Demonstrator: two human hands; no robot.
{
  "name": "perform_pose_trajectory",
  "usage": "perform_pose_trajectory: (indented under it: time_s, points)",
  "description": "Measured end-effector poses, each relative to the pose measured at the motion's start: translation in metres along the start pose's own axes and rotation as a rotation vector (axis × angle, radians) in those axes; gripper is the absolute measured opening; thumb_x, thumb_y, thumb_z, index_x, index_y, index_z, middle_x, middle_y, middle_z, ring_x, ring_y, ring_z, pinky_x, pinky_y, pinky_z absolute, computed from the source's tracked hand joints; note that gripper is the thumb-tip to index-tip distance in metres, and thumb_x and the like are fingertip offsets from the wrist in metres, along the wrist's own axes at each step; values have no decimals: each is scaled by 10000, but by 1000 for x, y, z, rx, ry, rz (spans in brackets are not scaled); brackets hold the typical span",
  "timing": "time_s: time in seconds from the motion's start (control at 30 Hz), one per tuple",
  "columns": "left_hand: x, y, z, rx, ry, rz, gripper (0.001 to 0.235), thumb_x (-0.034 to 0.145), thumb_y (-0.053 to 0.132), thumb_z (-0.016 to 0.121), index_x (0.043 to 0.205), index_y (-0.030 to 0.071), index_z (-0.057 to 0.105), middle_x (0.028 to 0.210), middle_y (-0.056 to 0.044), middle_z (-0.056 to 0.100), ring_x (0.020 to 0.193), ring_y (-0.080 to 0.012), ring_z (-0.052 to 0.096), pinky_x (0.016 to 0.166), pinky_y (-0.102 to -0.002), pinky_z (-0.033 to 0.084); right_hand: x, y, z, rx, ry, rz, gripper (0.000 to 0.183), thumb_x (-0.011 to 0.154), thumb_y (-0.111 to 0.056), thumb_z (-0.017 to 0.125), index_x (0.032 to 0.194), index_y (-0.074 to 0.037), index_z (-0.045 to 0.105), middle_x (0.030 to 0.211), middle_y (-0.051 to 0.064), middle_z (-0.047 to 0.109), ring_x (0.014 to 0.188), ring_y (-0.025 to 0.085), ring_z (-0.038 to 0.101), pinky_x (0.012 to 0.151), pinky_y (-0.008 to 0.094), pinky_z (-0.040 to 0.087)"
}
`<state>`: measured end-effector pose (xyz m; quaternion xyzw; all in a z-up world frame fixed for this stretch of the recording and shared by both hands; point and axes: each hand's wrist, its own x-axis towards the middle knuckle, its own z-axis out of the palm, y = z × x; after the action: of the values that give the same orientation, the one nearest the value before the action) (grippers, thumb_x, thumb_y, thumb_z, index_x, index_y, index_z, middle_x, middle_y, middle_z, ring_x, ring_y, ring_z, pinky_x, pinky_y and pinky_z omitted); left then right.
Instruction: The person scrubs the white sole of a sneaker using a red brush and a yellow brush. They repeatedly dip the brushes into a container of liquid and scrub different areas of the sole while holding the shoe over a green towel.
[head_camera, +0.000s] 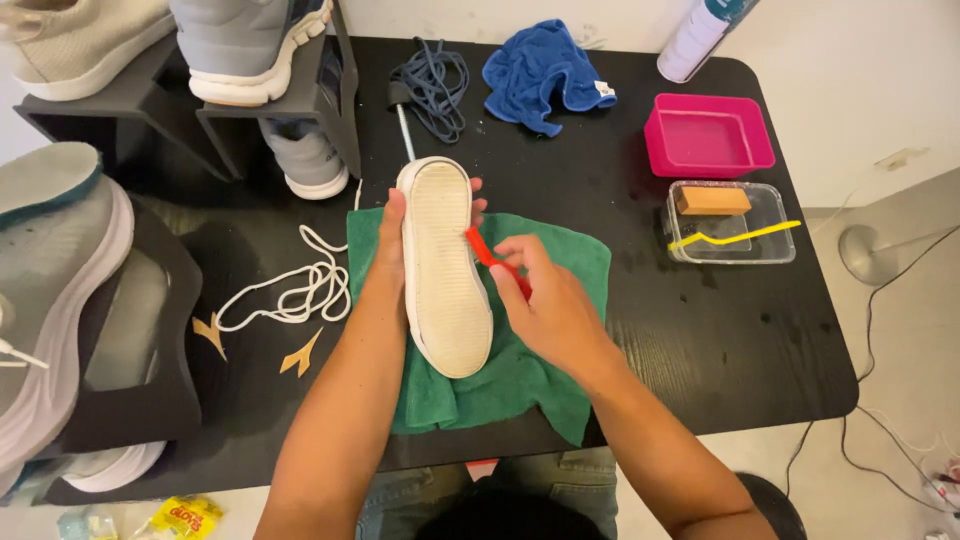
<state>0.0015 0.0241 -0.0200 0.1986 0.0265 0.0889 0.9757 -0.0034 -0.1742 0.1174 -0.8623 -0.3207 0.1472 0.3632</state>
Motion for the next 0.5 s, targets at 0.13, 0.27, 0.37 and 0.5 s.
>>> perform_pose_trajectory:
  time_s: [0.13,0.27,0.37,0.5]
  points:
    - [-7,-2,12,44,-3,75,1080,731,852,550,1391,-2,580,1420,-261,574,1142,-369,692,1024,-483,551,-1,9,10,131,12,28,217,999,-218,593,1172,-88,603,1013,171,746,760,337,742,655,447,573]
    - [-3,-3,6,94,172,16,897,774,731,629,1310,12,640,1265,-227,689,943,-328,754,886,-443,622,-2,21,15,525,-94,-35,414,971,-43,529,1385,-40,555,939,116,651,628,152,621,597,303,574]
    - [4,-4,4,131,261,46,823,777,696,654,1286,48,660,1256,-190,707,963,-312,751,913,-428,609,-3,16,11,559,-70,1,438,977,-41,516,1414,-40,549,872,131,613,379,138,536,377,240,504]
    - [5,-5,-3,130,306,107,810,765,688,677,1305,85,645,1287,-184,691,1009,-337,735,940,-458,596,0,25,15,369,-16,17,331,1011,-154,542,1314,-119,670,847,114,718,645,141,636,556,285,572]
